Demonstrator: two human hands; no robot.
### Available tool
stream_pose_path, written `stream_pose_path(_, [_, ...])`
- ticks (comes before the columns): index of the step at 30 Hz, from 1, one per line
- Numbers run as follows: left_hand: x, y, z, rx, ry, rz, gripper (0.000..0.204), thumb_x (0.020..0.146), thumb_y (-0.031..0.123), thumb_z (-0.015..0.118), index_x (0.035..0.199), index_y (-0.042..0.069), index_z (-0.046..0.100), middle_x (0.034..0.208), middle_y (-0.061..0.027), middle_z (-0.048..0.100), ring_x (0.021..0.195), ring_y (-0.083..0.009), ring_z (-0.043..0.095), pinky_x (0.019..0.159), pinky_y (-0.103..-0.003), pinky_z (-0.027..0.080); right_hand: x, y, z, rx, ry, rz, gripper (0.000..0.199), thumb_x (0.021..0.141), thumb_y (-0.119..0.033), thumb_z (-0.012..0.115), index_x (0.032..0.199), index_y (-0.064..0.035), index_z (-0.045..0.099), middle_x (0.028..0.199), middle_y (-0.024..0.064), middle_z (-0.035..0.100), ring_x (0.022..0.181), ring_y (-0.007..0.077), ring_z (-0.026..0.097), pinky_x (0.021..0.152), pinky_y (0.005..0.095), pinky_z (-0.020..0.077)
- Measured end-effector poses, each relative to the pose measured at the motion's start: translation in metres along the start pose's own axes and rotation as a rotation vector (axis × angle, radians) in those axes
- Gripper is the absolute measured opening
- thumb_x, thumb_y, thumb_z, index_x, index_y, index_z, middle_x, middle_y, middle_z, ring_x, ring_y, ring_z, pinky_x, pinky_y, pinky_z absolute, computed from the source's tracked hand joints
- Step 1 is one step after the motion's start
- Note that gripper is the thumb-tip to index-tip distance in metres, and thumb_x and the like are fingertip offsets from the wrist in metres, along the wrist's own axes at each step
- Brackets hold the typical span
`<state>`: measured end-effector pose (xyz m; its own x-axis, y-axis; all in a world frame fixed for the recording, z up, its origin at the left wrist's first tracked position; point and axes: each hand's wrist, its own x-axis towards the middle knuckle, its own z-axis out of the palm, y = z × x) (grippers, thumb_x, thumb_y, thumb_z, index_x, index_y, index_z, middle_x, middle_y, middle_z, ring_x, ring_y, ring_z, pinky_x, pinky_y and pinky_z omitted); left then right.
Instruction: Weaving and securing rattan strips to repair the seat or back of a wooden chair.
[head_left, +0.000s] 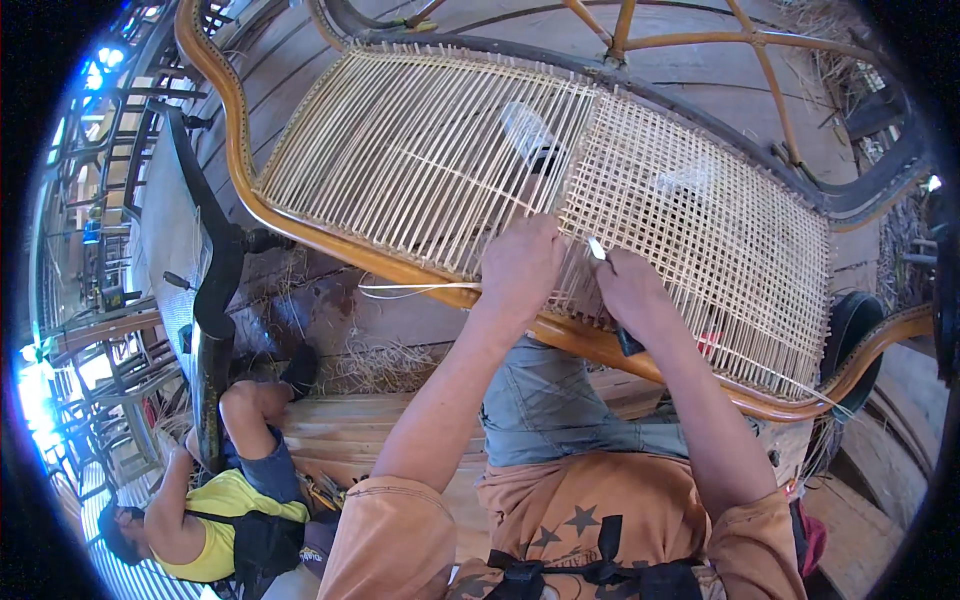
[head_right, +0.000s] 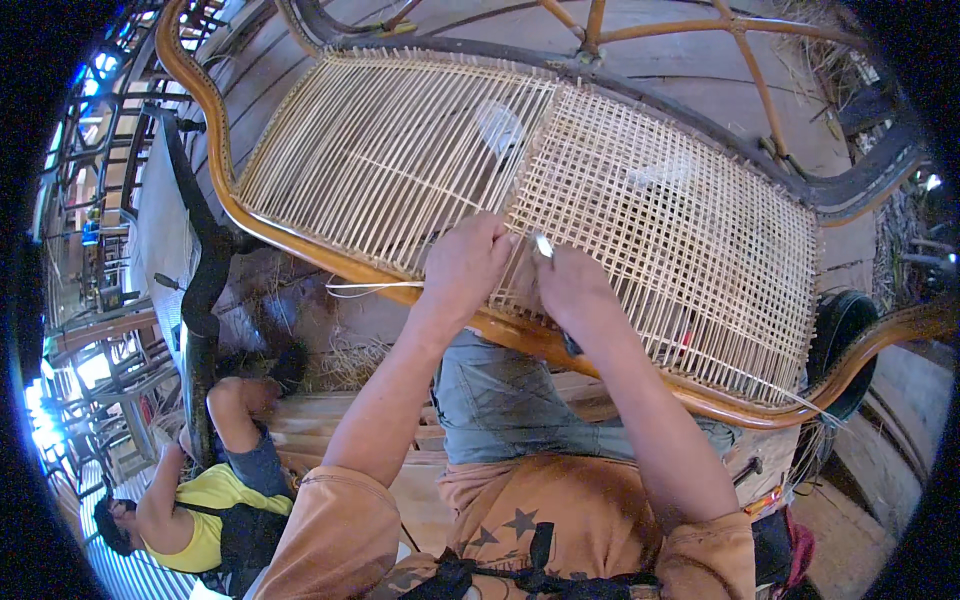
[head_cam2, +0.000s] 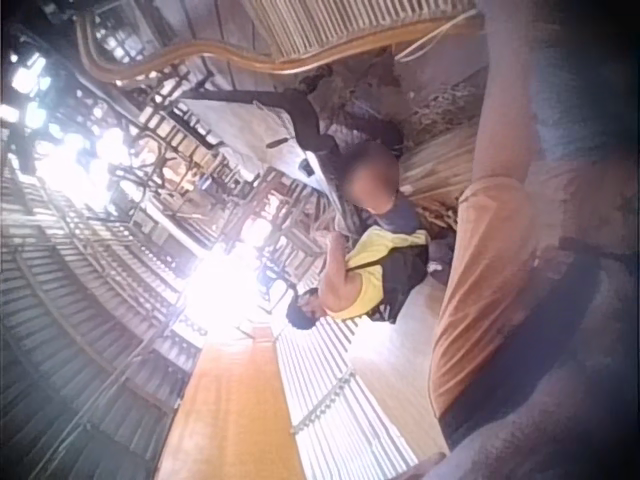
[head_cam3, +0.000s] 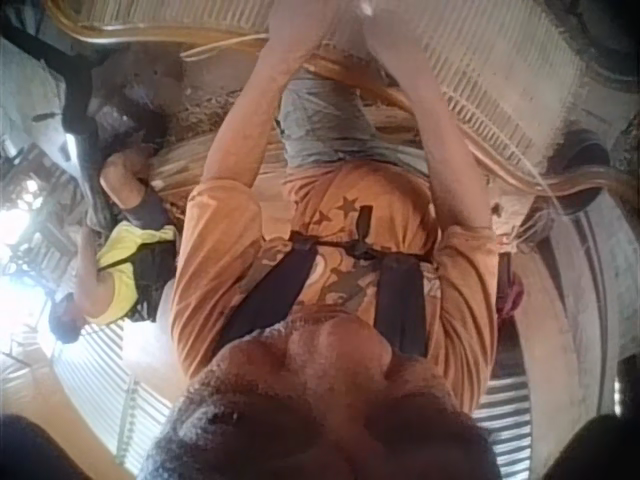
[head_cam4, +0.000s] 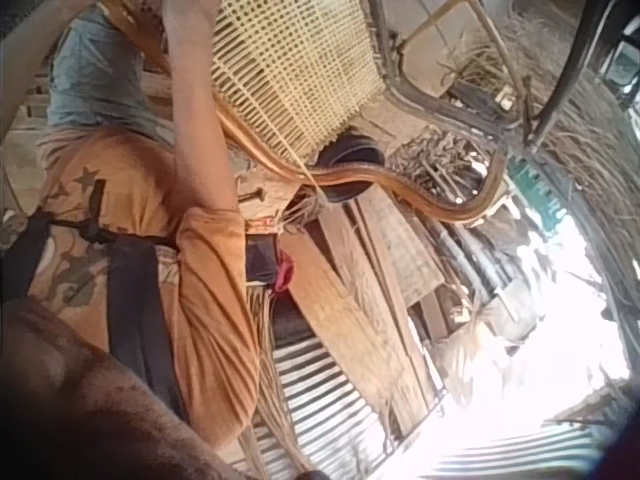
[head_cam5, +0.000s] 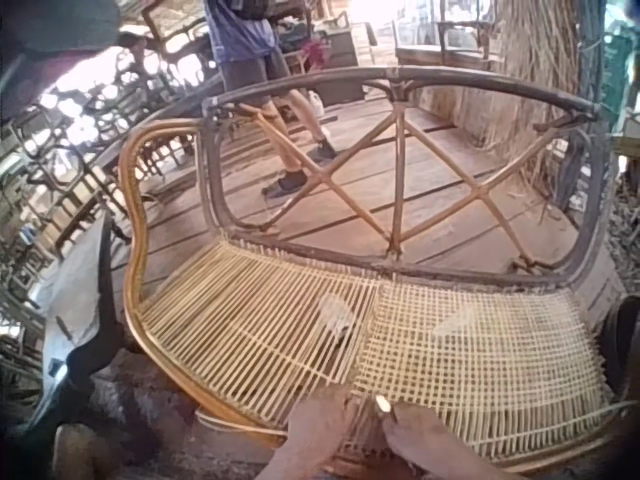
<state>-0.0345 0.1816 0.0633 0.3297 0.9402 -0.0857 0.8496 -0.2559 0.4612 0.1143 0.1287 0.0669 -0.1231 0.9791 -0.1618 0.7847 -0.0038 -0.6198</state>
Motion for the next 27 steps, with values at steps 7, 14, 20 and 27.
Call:
stream_pose_path(7, [-0.003, 0.030, -0.002, 0.085, -0.102, -0.048, 0.025, 0.082, 0.031, 0.062, 0.082, 0.005, 0.062, 0.076, -0.0147, 0.063, 0.074, -0.0344, 0.063, 0.065, -0.046, 0.049, -0.010, 0.028, -0.004, 0.129, -0.046, 0.093, 0.032, 0.091, -0.018, 0.042, 0.083, 0.0075, 0.058, 0.064, 0.0193, 0.056, 0.060, 0.0287, 0.058, 0.060, 0.0399, 0.0453])
stream_pose_path(14, [0.000, 0.024, 0.008, 0.154, -0.099, -0.021, 0.026, 0.080, 0.031, 0.063, 0.079, 0.004, 0.063, 0.076, -0.0138, 0.064, 0.072, -0.0317, 0.065, 0.064, -0.044, 0.051, 0.001, 0.026, -0.002, 0.181, -0.129, 0.137, 0.034, 0.089, -0.021, 0.044, 0.081, 0.0078, 0.060, 0.069, 0.0244, 0.058, 0.064, 0.0352, 0.059, 0.065, 0.0429, 0.0460])
stream_pose_path(20, [-0.004, 0.018, 0.011, 0.079, -0.006, 0.052, 0.020, 0.081, 0.025, 0.062, 0.081, 0.005, 0.062, 0.077, -0.0132, 0.063, 0.072, -0.0320, 0.063, 0.063, -0.045, 0.050, 0.000, 0.009, -0.017, 0.317, -0.170, 0.432, 0.030, 0.090, -0.016, 0.045, 0.083, 0.0084, 0.061, 0.078, 0.0261, 0.060, 0.077, 0.0362, 0.061, 0.071, 0.0454, 0.0489])
stream_pose_path(27, [0.015, 0.003, 0.002, 0.139, 0.063, 0.513, 0.010, 0.081, 0.014, 0.060, 0.090, 0.008, 0.061, 0.086, -0.0074, 0.056, 0.080, -0.0287, 0.058, 0.068, -0.040, 0.050, -0.016, 0.027, -0.022, 0.300, -0.156, 0.349, 0.034, 0.087, -0.024, 0.049, 0.078, 0.0070, 0.059, 0.064, 0.0199, 0.058, 0.057, 0.0296, 0.059, 0.059, 0.0406, 0.0469])
